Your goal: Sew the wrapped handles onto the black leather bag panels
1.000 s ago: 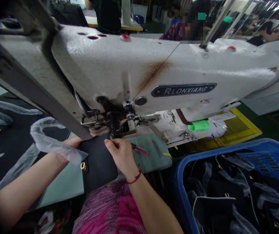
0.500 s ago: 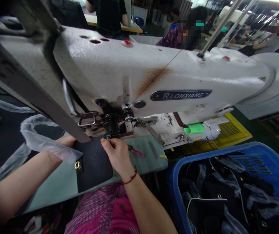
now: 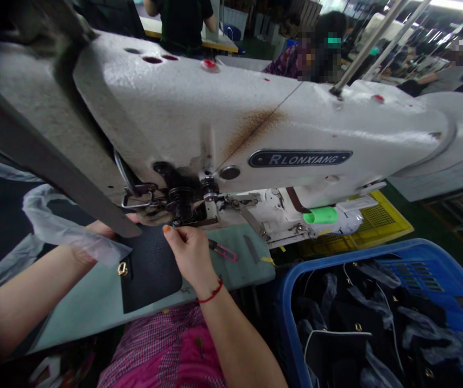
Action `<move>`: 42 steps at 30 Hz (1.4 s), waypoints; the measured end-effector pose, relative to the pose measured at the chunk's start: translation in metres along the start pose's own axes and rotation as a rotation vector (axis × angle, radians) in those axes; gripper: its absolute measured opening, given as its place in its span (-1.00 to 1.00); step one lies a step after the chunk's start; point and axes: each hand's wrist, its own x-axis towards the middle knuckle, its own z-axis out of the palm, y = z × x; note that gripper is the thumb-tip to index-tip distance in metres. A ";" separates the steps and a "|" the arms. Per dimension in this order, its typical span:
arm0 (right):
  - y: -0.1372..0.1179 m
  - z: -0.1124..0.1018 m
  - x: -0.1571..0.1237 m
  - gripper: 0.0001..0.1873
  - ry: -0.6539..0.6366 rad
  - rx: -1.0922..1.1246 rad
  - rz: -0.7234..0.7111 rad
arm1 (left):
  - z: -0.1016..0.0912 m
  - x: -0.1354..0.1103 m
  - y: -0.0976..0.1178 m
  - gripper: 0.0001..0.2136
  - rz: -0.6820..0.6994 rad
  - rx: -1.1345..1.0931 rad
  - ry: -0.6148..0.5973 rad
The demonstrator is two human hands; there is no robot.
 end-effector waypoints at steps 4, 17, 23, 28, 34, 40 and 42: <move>-0.001 -0.002 -0.001 -0.51 -0.030 -0.032 0.014 | -0.005 0.002 -0.002 -0.67 0.008 0.034 -0.048; -0.020 -0.012 -0.013 -0.59 -0.053 -0.326 -0.032 | -0.001 0.001 -0.006 -0.67 0.099 0.005 -0.061; -0.036 -0.034 -0.004 -0.63 -0.148 -0.568 -0.037 | 0.020 -0.018 -0.031 -0.71 0.160 -0.108 0.116; -0.056 -0.048 0.002 -0.68 -0.092 -0.824 -0.033 | 0.049 -0.032 -0.064 -0.72 0.216 -0.326 0.230; -0.056 -0.050 0.005 -0.66 -0.054 -0.937 -0.079 | 0.056 -0.029 -0.075 -0.62 0.253 -0.415 0.239; -0.050 -0.052 0.005 -0.67 -0.043 -0.907 -0.083 | 0.055 -0.030 -0.078 -0.57 0.269 -0.406 0.229; -0.051 -0.052 0.004 -0.66 -0.044 -0.914 -0.092 | 0.056 -0.031 -0.080 -0.56 0.272 -0.409 0.217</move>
